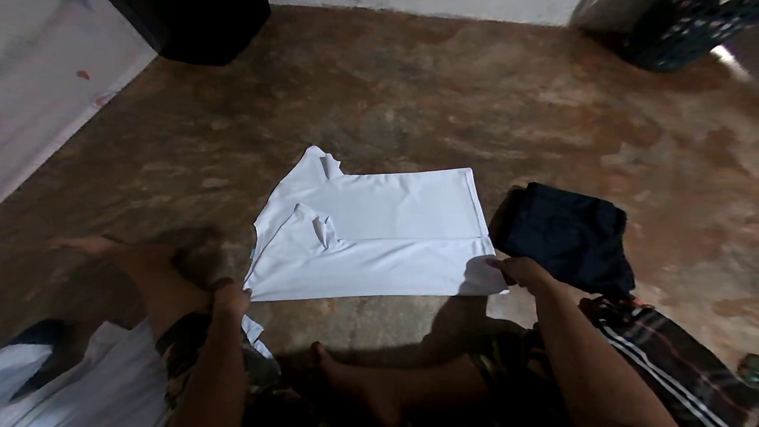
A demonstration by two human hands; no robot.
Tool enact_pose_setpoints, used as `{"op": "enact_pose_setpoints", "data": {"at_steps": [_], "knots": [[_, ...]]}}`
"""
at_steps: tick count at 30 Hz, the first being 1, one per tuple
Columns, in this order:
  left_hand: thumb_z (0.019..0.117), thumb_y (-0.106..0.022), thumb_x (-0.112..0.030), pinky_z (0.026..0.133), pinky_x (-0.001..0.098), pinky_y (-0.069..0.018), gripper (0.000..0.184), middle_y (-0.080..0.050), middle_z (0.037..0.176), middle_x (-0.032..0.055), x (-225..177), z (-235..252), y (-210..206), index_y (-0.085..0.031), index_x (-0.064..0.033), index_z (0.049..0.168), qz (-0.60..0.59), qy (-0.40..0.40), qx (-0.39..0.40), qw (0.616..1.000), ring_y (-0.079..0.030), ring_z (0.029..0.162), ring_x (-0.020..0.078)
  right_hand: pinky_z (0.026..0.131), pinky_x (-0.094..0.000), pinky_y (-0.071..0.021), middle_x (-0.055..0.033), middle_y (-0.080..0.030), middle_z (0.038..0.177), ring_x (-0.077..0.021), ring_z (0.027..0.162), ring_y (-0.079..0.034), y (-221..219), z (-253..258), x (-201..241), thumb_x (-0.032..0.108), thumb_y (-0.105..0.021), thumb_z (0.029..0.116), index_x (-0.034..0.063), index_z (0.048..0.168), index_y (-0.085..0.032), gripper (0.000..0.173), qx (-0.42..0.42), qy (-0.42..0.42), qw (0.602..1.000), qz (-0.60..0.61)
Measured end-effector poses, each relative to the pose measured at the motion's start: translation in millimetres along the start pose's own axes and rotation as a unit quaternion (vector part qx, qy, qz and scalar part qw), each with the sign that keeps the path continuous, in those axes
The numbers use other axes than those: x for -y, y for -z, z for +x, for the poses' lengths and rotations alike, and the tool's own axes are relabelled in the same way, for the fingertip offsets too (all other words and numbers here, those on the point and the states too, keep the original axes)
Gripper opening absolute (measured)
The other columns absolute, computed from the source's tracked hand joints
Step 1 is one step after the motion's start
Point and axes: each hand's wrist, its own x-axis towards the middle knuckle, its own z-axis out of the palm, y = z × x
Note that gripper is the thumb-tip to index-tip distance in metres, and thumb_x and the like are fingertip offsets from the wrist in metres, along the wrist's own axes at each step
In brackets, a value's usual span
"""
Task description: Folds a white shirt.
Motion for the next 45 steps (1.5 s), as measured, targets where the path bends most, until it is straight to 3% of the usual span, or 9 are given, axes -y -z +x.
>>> {"op": "enact_pose_setpoints", "data": {"at_steps": [7, 14, 19, 23, 34, 37, 39, 43, 45], "knots": [[0.1062, -0.054, -0.020, 0.115, 0.0557, -0.0385, 0.041, -0.054, 0.141, 0.0327, -2, -1, -2, -0.058, 0.0121, 0.130, 0.016, 0.017, -0.006, 1.000, -0.049, 0.138, 0.0437, 0.100, -0.0628, -0.0450, -0.0277, -0.065, 0.124, -0.0431, 0.118, -0.061, -10, 22, -6, 0.035, -0.064, 0.1017, -0.0001, 0.123, -0.069, 0.041, -0.058, 0.025, 0.998, 0.020], [0.1072, -0.050, -0.020, 0.118, 0.0544, -0.0328, 0.043, -0.050, 0.144, 0.0351, -7, -3, -1, -0.055, 0.0147, 0.133, 0.061, -0.005, 0.008, 0.998, -0.045, 0.141, 0.0438, 0.101, -0.0645, -0.0432, -0.0291, -0.064, 0.125, -0.0450, 0.120, -0.060, -11, 21, -9, 0.036, -0.062, 0.1028, -0.0010, 0.124, -0.068, 0.043, -0.068, 0.037, 0.997, 0.025], [0.1069, -0.053, -0.028, 0.120, 0.0550, -0.0316, 0.048, -0.047, 0.149, 0.0309, -1, 4, -15, -0.055, 0.0100, 0.137, 0.002, -0.036, -0.060, 0.998, -0.040, 0.145, 0.0434, 0.105, -0.0653, -0.0405, -0.0340, -0.061, 0.128, -0.0482, 0.125, -0.056, -7, 12, -3, 0.051, -0.048, 0.1067, -0.0069, 0.126, -0.064, 0.063, -0.058, 0.052, 0.997, -0.001], [0.1076, -0.051, -0.023, 0.119, 0.0544, -0.0327, 0.041, -0.048, 0.148, 0.0296, -3, 7, -17, -0.058, 0.0074, 0.135, -0.019, -0.033, -0.086, 0.996, -0.042, 0.143, 0.0423, 0.103, -0.0637, -0.0436, -0.0328, -0.062, 0.126, -0.0478, 0.122, -0.059, -9, 5, 9, 0.041, -0.053, 0.1066, -0.0061, 0.132, -0.059, 0.054, -0.101, 0.090, 0.991, -0.014], [0.1037, -0.057, -0.020, 0.119, 0.0539, -0.0336, 0.045, -0.042, 0.154, 0.0283, -6, 6, -22, -0.053, 0.0052, 0.141, 0.005, -0.010, -0.107, 0.994, -0.038, 0.146, 0.0427, 0.097, -0.0645, -0.0484, -0.0301, -0.066, 0.121, -0.0476, 0.117, -0.063, -21, 8, 23, 0.040, -0.044, 0.1096, 0.0015, 0.137, -0.055, 0.049, -0.144, 0.056, 0.985, -0.073], [0.1025, -0.059, -0.022, 0.117, 0.0588, -0.0347, 0.047, -0.046, 0.150, 0.0297, -18, -4, -25, -0.053, 0.0021, 0.143, -0.002, -0.108, -0.193, 0.975, -0.042, 0.142, 0.0469, 0.101, -0.0671, -0.0439, -0.0317, -0.062, 0.128, -0.0514, 0.125, -0.056, -20, -6, 34, 0.040, -0.046, 0.1079, 0.0013, 0.141, -0.052, 0.051, -0.198, 0.072, 0.973, -0.094], [0.1064, -0.051, -0.023, 0.119, 0.0595, -0.0316, 0.045, -0.044, 0.153, 0.0275, -42, -16, -30, -0.053, 0.0006, 0.145, 0.006, -0.221, -0.167, 0.961, -0.038, 0.145, 0.0461, 0.106, -0.0693, -0.0371, -0.0325, -0.053, 0.140, -0.0527, 0.134, -0.046, -20, -24, 48, 0.034, -0.051, 0.1063, -0.0019, 0.141, -0.052, 0.050, -0.207, 0.148, 0.964, -0.082], [0.1079, -0.045, -0.019, 0.124, 0.0554, -0.0233, 0.039, -0.045, 0.158, 0.0154, -106, -52, -72, -0.059, -0.0068, 0.142, 0.038, -0.426, -0.060, 0.902, -0.035, 0.150, 0.0365, 0.107, -0.0680, -0.0377, -0.0287, -0.045, 0.152, -0.0502, 0.141, -0.041, -60, -59, 82, 0.029, -0.056, 0.1039, -0.0007, 0.146, -0.051, 0.051, -0.120, 0.251, 0.952, -0.126], [0.1094, -0.042, -0.026, 0.124, 0.0587, -0.0182, 0.044, -0.040, 0.163, 0.0081, -122, -61, -101, -0.051, -0.0168, 0.151, 0.042, -0.452, -0.068, 0.888, -0.030, 0.154, 0.0315, 0.113, -0.0674, -0.0324, -0.0269, -0.027, 0.164, -0.0502, 0.149, -0.028, -93, -65, 79, 0.030, -0.058, 0.1027, 0.0001, 0.156, -0.038, 0.064, -0.106, 0.234, 0.961, -0.103]]}}
